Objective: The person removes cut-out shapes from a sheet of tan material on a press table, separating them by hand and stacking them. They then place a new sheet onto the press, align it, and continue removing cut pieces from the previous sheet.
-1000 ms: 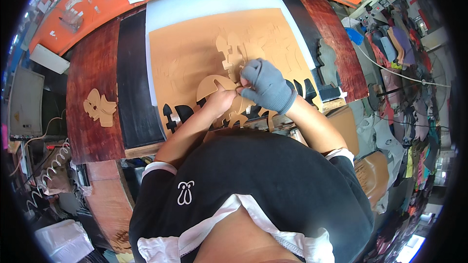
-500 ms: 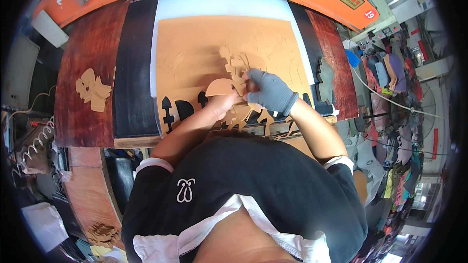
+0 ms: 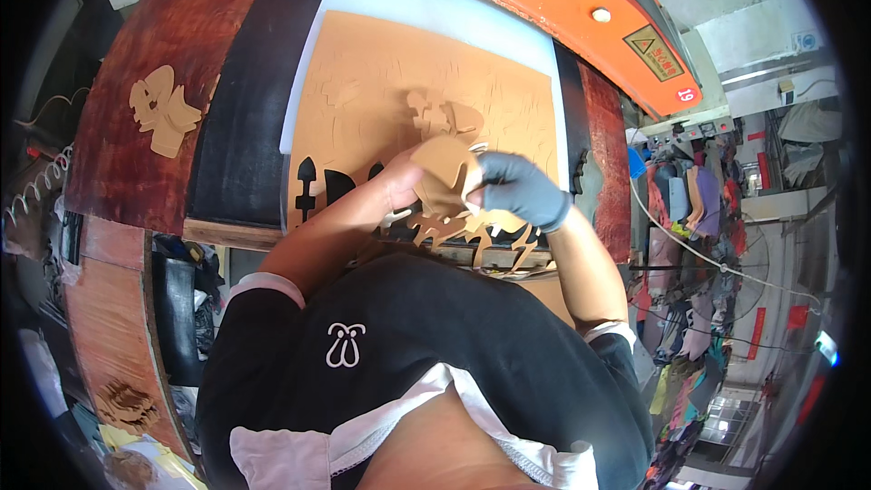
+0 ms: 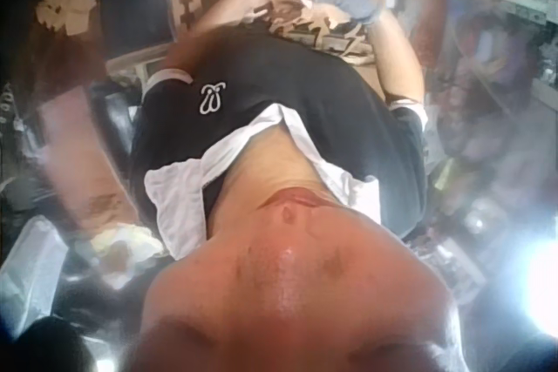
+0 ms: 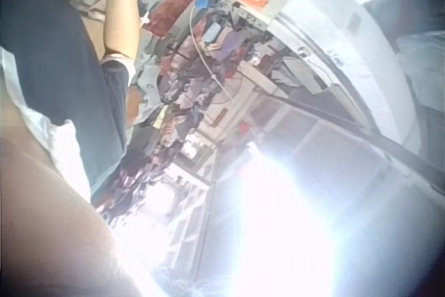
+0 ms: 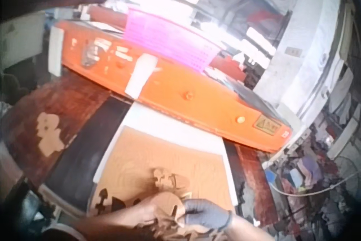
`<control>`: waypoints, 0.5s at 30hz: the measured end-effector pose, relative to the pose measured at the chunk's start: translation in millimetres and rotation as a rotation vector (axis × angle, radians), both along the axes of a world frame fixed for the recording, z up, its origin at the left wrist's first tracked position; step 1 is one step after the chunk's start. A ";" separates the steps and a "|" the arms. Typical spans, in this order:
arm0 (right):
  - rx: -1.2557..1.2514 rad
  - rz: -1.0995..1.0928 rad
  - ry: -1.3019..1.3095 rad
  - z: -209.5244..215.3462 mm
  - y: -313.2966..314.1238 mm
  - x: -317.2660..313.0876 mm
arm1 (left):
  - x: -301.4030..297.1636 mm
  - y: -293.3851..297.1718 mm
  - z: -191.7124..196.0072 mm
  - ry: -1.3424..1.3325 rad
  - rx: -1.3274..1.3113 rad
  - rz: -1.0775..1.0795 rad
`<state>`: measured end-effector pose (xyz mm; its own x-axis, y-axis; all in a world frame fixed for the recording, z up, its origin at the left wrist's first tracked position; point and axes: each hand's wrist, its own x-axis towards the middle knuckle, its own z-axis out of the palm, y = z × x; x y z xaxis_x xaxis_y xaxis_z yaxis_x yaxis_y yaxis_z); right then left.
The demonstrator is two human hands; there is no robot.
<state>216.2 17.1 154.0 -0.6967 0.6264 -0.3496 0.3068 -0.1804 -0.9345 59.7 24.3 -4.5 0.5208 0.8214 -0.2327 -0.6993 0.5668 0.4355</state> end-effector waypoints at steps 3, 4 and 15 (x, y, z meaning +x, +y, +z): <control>0.129 -0.164 0.139 36.8 6.2 -4.3 | 3.6 -0.2 -8.2 -0.152 0.008 -0.042; 0.103 -0.265 0.232 46.1 8.5 -4.8 | 5.8 -0.7 -10.0 -0.175 -0.028 -0.044; 0.165 -0.652 0.002 -57.3 10.4 -11.5 | 5.3 -9.8 -13.3 0.008 0.103 0.060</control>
<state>204.7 27.5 96.7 -0.1579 0.9643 -0.2126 0.1818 -0.1832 -0.9661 65.1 14.4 -17.8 0.4682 0.8709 -0.1493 -0.7272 0.4757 0.4948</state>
